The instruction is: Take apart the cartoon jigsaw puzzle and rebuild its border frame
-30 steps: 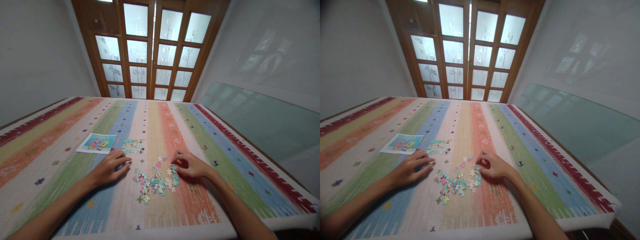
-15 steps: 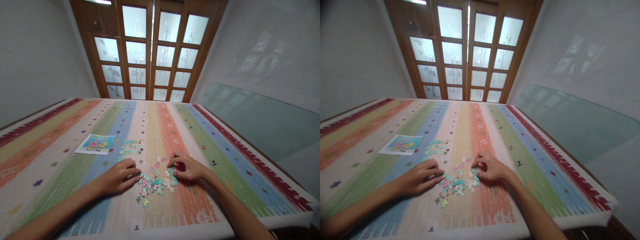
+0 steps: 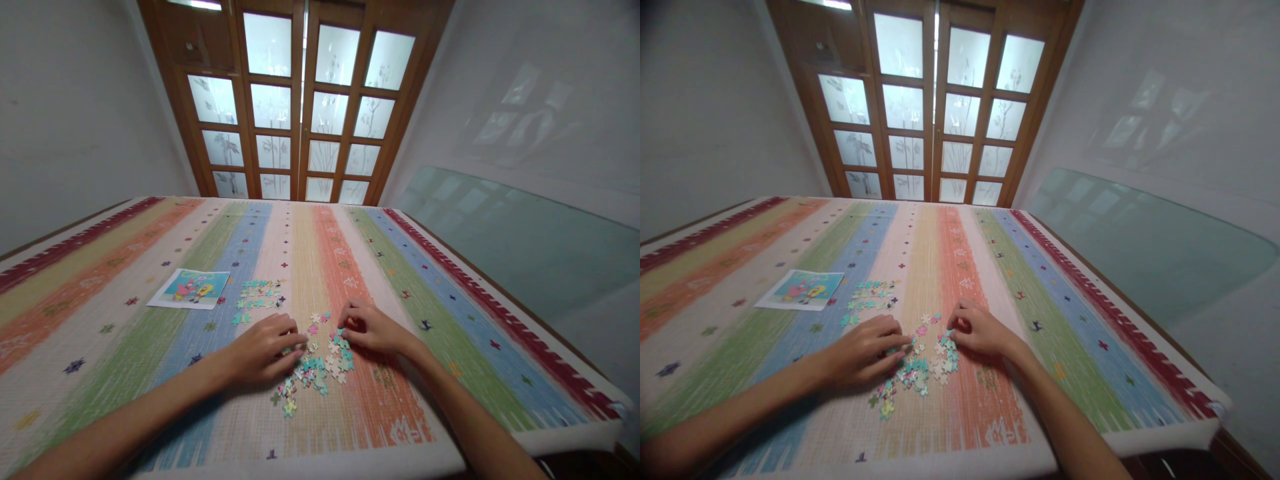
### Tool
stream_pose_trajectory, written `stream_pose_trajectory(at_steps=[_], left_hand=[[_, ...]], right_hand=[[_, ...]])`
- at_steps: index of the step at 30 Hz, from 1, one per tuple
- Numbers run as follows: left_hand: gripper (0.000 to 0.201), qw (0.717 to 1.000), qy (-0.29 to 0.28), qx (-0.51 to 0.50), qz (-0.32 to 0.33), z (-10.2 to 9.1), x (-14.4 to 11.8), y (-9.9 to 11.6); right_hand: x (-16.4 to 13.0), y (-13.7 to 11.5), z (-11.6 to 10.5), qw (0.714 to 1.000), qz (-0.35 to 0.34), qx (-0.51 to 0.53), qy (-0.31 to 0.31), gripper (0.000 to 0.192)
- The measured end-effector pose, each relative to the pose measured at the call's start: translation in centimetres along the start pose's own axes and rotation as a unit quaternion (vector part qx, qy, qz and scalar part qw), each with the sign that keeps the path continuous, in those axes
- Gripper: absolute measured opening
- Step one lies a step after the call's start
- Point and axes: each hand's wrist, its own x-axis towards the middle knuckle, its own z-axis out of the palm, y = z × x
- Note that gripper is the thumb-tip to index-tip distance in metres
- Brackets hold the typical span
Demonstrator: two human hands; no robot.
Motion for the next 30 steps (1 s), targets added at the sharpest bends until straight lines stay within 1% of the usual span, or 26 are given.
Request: stream_pose_trajectory(at_steps=[3, 5, 9, 11, 14, 16, 18, 20, 23, 30], left_hand=[[0.024, 1.000, 0.014, 0.008, -0.012, 1.0, 0.9, 0.3], [0.023, 0.999, 0.024, 0.018, -0.029, 1.8, 1.8, 0.4], [0.019, 0.996, 0.040, 0.025, -0.078, 2.9, 4.3, 0.6], [0.018, 0.994, 0.030, 0.023, -0.101, 3.4, 5.8, 0.8], [0.020, 0.992, -0.007, 0.018, -0.124, 3.8, 7.6, 1.0], [0.019, 0.990, -0.033, 0.010, -0.135, 4.1, 8.4, 1.0], [0.016, 0.989, -0.049, 0.000, -0.141, 4.3, 8.8, 1.0], [0.015, 0.988, -0.053, -0.005, -0.144, 4.4, 9.0, 0.9], [0.014, 0.988, -0.053, -0.014, -0.146, 4.6, 9.1, 0.8], [0.006, 0.986, -0.035, -0.041, -0.156, 5.3, 9.6, 0.1]], right_hand=[[0.1, -0.1, 0.2, 1.000, 0.004, 0.002, -0.002, 0.008], [0.1, 0.0, 0.2, 1.000, 0.001, 0.011, -0.007, 0.007], [-0.1, 0.3, -0.1, 1.000, -0.006, 0.025, -0.006, 0.007], [-0.2, 0.6, -0.4, 1.000, -0.001, 0.026, 0.005, 0.011], [-0.4, 0.7, -0.8, 0.999, 0.008, 0.031, 0.009, 0.014], [-0.4, 0.7, -1.0, 0.999, 0.012, 0.031, 0.002, 0.012], [-0.5, 0.6, -1.1, 0.999, 0.016, 0.031, -0.006, 0.009], [-0.5, 0.5, -1.2, 0.999, 0.015, 0.028, -0.018, 0.009], [-0.5, 0.5, -1.3, 0.999, 0.009, 0.018, -0.033, 0.012], [-0.6, 0.7, -1.5, 0.999, 0.014, 0.014, -0.037, 0.014]])
